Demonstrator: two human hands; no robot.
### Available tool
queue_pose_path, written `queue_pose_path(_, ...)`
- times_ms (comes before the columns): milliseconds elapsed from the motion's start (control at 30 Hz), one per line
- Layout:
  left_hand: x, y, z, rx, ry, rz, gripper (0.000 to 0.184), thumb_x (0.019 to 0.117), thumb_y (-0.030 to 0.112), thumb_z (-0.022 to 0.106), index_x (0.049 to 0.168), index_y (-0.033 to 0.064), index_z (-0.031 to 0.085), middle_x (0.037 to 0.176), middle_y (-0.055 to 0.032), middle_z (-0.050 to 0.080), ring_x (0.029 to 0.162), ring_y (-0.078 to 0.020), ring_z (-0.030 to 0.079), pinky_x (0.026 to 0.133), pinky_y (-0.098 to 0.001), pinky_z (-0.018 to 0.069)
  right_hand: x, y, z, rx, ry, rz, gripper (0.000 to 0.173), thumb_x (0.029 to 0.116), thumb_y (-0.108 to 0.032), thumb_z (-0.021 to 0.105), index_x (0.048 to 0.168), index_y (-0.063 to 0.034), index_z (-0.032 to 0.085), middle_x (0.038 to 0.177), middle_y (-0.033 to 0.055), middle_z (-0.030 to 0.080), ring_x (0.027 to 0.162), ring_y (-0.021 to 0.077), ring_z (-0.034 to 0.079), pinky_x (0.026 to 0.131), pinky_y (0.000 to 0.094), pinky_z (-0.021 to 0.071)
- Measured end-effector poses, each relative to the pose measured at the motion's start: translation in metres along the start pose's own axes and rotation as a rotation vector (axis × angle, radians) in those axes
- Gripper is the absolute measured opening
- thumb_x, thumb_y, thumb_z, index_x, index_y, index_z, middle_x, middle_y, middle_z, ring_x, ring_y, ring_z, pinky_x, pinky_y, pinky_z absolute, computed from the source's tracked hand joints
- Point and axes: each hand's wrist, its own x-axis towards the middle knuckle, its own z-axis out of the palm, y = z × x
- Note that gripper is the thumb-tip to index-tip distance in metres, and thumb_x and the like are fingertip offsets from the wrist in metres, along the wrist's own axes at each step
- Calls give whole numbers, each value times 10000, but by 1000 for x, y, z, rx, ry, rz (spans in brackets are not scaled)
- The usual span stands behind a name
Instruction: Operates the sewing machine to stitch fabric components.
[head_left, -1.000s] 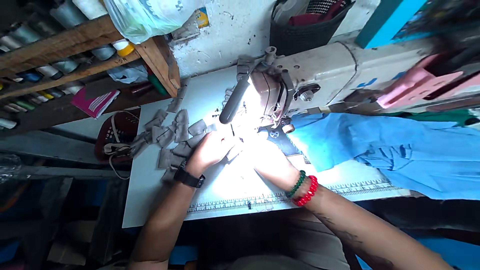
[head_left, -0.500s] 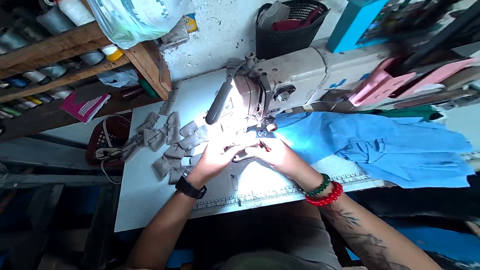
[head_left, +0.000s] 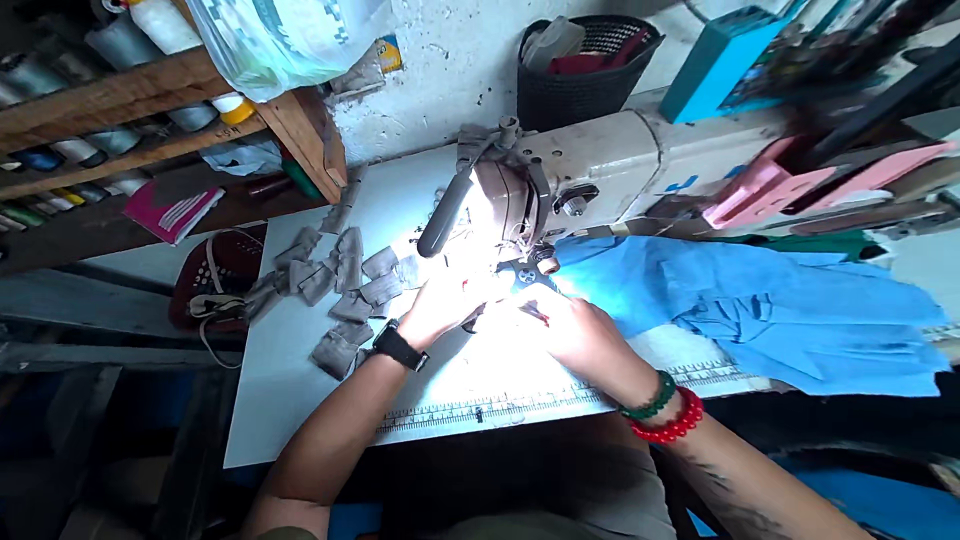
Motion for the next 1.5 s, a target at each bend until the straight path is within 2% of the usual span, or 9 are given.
queue_pose_path(67,7,-1,-1,49,46,31,222,962,263,694,860,67,677,674,-18,623,596,-113,598,607,-329,524,-4,-1,4,-124,53,-34,302,957,-272,635,1229,-182,729,850,104,733,798,324,716,677,563,541)
queue_pose_path(367,17,1,-3,123,89,16,250,971,262,665,840,50,669,693,-64,609,639,-181,609,622,-401,521,-8,2,17,-354,167,-204,151,906,-124,679,1019,-121,779,845,106,734,700,321,707,557,502,537)
queue_pose_path(567,23,-10,-5,-77,93,81,216,992,217,658,865,44,669,615,-33,605,496,-109,580,485,-287,510,-4,-3,14,-339,171,-199,149,913,-124,640,918,-21,748,738,141,679,660,321,678,554,468,524)
queue_pose_path(700,41,-30,-8,162,222,155,220,949,260,705,889,49,694,789,-109,657,736,-242,652,692,-473,539,2,-2,14,-395,125,-200,154,939,-124,636,931,-9,737,742,143,642,666,327,655,543,465,497)
queue_pose_path(767,39,-39,-15,174,246,107,203,935,265,715,950,64,687,867,-118,673,814,-254,671,739,-490,556,-4,-2,18,-480,152,-240,291,993,-266,578,1015,-12,719,785,161,646,649,336,655,502,457,481)
queue_pose_path(867,19,-34,-40,240,162,50,288,957,345,684,970,57,687,880,-130,684,828,-274,679,747,-527,553,-12,-13,18,-461,78,-184,303,977,-139,559,1177,68,654,963,256,679,779,404,700,626,508,553)
queue_pose_path(1000,-33,-7,-53,231,89,90,293,962,193,688,728,38,605,656,-104,564,598,-234,555,560,-437,449,-4,-29,26,-208,25,-238,270,996,-64,542,1198,16,702,1143,234,690,1059,398,671,863,538,554)
queue_pose_path(1200,-42,-7,-41,162,121,102,310,978,195,682,719,43,606,638,-68,537,591,-181,525,567,-381,434,22,-51,42,-188,-3,-273,241,1013,-121,555,1121,19,719,1068,234,702,1018,412,683,841,572,549)
queue_pose_path(1500,-42,-3,-20,-135,138,270,178,988,174,672,873,42,707,719,-18,637,633,-68,588,605,-256,504,17,-22,19,478,-37,-89,230,1000,-336,638,989,-126,731,801,-35,670,722,33,611,696,268,530)
